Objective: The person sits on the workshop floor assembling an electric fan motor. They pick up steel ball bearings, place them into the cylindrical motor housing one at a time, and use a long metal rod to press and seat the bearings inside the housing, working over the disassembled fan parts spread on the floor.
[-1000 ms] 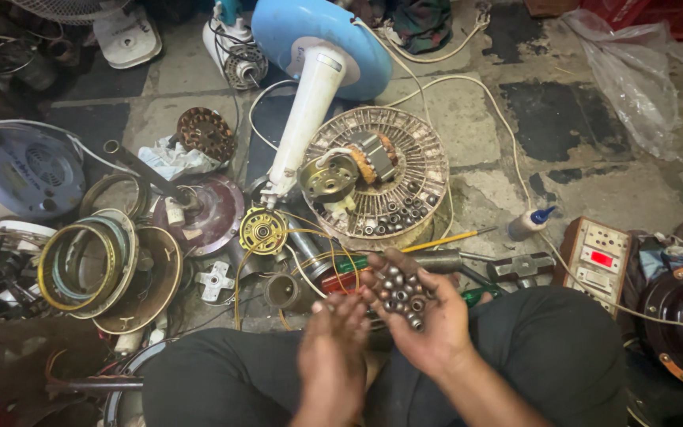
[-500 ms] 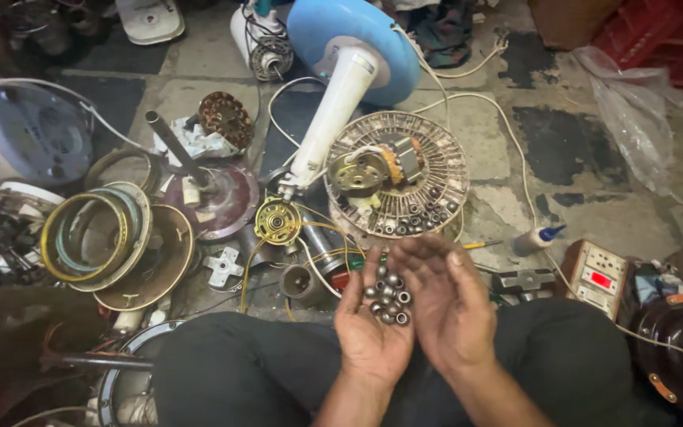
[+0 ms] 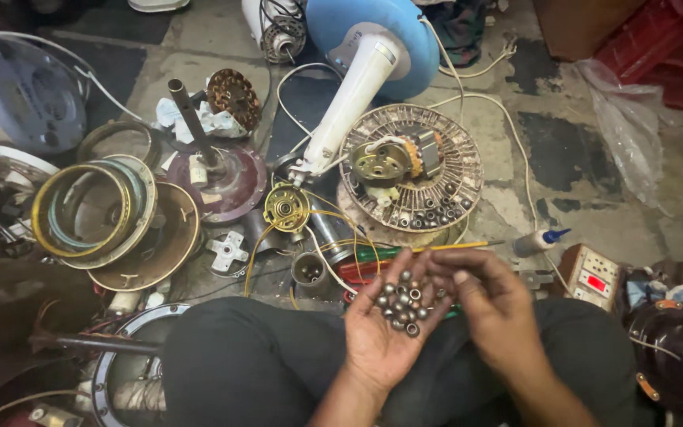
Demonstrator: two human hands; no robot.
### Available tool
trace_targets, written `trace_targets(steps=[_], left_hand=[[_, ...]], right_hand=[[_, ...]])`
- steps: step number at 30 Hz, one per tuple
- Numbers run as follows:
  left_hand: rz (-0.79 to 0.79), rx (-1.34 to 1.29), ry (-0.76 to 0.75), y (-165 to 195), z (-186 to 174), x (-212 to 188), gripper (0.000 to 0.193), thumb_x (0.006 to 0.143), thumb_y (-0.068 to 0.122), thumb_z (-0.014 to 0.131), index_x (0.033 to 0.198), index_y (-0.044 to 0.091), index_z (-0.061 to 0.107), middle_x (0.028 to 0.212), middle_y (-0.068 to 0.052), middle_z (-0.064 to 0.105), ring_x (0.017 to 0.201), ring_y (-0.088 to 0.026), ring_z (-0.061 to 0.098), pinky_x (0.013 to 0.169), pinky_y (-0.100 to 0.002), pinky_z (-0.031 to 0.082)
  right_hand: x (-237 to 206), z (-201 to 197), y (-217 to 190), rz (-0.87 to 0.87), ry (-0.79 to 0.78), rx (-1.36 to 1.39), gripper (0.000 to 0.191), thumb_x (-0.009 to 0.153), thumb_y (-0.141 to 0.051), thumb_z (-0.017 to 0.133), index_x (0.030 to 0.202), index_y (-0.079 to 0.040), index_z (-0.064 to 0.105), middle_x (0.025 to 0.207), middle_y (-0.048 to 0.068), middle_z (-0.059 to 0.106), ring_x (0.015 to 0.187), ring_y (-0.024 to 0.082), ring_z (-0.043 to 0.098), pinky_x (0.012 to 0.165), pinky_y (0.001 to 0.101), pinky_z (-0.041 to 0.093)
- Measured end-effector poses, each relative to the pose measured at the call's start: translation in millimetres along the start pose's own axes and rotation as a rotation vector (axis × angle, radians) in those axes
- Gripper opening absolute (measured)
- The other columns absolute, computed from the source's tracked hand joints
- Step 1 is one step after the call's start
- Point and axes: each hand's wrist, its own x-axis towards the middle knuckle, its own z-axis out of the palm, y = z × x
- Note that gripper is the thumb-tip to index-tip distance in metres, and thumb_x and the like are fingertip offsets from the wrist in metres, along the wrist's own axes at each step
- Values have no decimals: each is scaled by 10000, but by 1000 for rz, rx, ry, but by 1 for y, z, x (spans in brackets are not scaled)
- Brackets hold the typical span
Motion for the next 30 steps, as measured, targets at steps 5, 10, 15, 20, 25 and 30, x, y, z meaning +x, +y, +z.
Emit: trace_targets(steps=[5, 10, 15, 20, 25, 30], left_hand=[[-9, -12, 164, 0, -9, 2, 479, 970, 306, 512, 1393, 105, 609, 1299, -76, 688, 1162, -246, 651, 998, -456, 518], [37, 52, 179, 9, -10, 2, 443, 969, 285, 505, 1328, 57, 630, 1250, -87, 718, 1156, -222, 672, 994, -379, 528], [34, -28, 158, 10, -12, 1, 420, 1003, 258, 506, 1355, 61, 625, 1268, -79, 702, 1160, -233, 662, 998, -407, 523], [46, 61, 100, 16, -24, 3, 482, 959, 341, 458, 1323, 82, 640, 1245, -98, 692, 1158, -255, 649, 1027, -444, 509], [50, 83, 271, 17, -39, 11, 511, 982, 400, 389, 1320, 99, 626, 1290, -85, 691, 1228, -259, 640, 1072, -445, 477], [95, 52, 315, 15, -47, 11, 637, 956, 595, 404, 1336, 131, 622, 1290, -84, 684, 1226, -264, 625, 1078, -450, 485]], right_hand=[[-1, 23, -18, -280, -214, -487, 420, 919, -4, 574, 1335, -30, 627, 1348, 106, 674, 1261, 266, 635, 1080, 397, 467], [4, 28, -33, -645, -454, -1043, 432, 754, -89, 736, 1186, -84, 719, 1394, 157, 600, 1311, 408, 504, 1073, 461, 395], [13, 27, -35, -623, -543, -1144, 374, 725, -156, 797, 1088, -91, 732, 1365, 127, 622, 1294, 385, 522, 1051, 460, 431], [20, 33, -33, -282, -427, -1040, 318, 732, -205, 822, 1043, -153, 781, 1061, 3, 785, 980, 221, 729, 852, 373, 581], [36, 77, -13, -566, -444, -904, 333, 758, -148, 798, 1081, -83, 750, 1074, 102, 712, 1012, 296, 692, 850, 418, 570], [67, 133, 17, -490, -594, -1111, 339, 757, -205, 832, 1075, -118, 753, 1055, 82, 736, 1019, 314, 666, 884, 433, 542]])
